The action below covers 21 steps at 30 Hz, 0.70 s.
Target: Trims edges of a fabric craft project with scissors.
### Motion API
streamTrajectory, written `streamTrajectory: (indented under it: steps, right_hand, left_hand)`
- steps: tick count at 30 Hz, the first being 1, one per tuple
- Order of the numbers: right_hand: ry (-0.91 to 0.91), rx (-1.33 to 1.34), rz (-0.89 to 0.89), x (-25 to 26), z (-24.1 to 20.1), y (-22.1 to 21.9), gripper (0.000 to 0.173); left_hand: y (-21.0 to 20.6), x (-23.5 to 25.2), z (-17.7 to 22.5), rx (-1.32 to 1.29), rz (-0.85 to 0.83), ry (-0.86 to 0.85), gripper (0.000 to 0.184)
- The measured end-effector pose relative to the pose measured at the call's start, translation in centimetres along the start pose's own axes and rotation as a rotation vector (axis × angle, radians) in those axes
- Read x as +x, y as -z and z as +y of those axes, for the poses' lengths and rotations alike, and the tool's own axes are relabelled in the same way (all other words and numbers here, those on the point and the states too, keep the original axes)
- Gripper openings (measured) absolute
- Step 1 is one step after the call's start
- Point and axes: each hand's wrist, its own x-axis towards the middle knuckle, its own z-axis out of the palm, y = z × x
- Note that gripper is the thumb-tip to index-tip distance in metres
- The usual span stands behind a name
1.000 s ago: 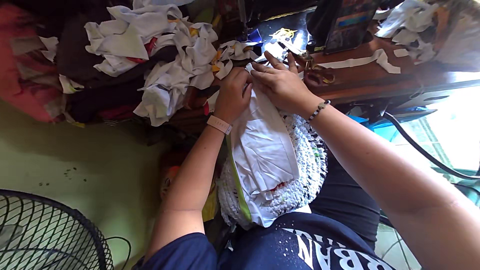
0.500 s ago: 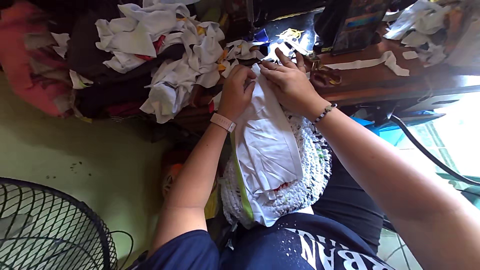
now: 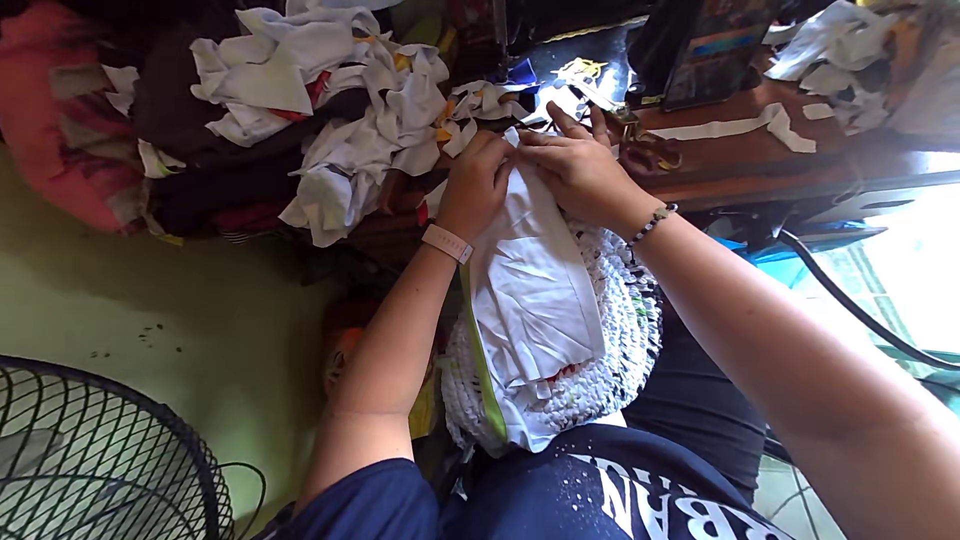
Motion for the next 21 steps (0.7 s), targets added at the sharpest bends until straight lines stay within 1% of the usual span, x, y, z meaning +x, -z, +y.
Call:
streamTrajectory:
  steps: [3, 5, 7, 9, 11, 14, 16, 18, 21]
  right_hand:
    - [0.041, 0.059, 0.077, -0.4, 0.1, 0.2, 0.040]
    - [0.085, 0.136, 0.196, -1.9, -0.6, 0.6, 0.037]
    - [0.084, 0.177, 0.297, -4.5, -2.4, 1.3, 0.029]
    - [0.045, 0.171, 0.332, -8.2, -4.6, 1.8, 0.022]
    - [-0.010, 0.175, 0.361, -11.6, -5.8, 1.2, 0.019]
    - [-0.182, 0.259, 0.309, -16.4, -6.2, 0.0, 0.023]
    - [-0.315, 0.317, 0.264, -18.8, -6.2, -0.7, 0.029]
    - [-0.416, 0.371, 0.212, -20.3, -6.2, -1.2, 0.036]
    - [-0.486, 0.434, 0.178, -21.3, -6.4, -1.9, 0.040]
  left_hand:
    - [0.2, 0.2, -0.1, 0.007, -0.025, 0.004, 0.025]
    - [0.4, 0.1, -0.1, 0.002, -0.060, 0.013, 0.030]
    - [0.3, 0.1, -0.2, 0.006, -0.055, -0.007, 0.032]
    - [0.1, 0.1, -0.2, 0.023, -0.030, -0.037, 0.031]
    - [0.0, 0.1, -0.2, 0.036, -0.022, -0.050, 0.029]
    - [0.1, 0.0, 0.0, 0.047, -0.042, -0.025, 0.029]
    - [0.2, 0.0, 0.0, 0.053, -0.051, -0.019, 0.029]
    - [0.1, 0.0, 0.1, 0.051, -0.052, -0.009, 0.030]
    - [0.1, 0.0, 0.2, 0.053, -0.054, 0.002, 0.030]
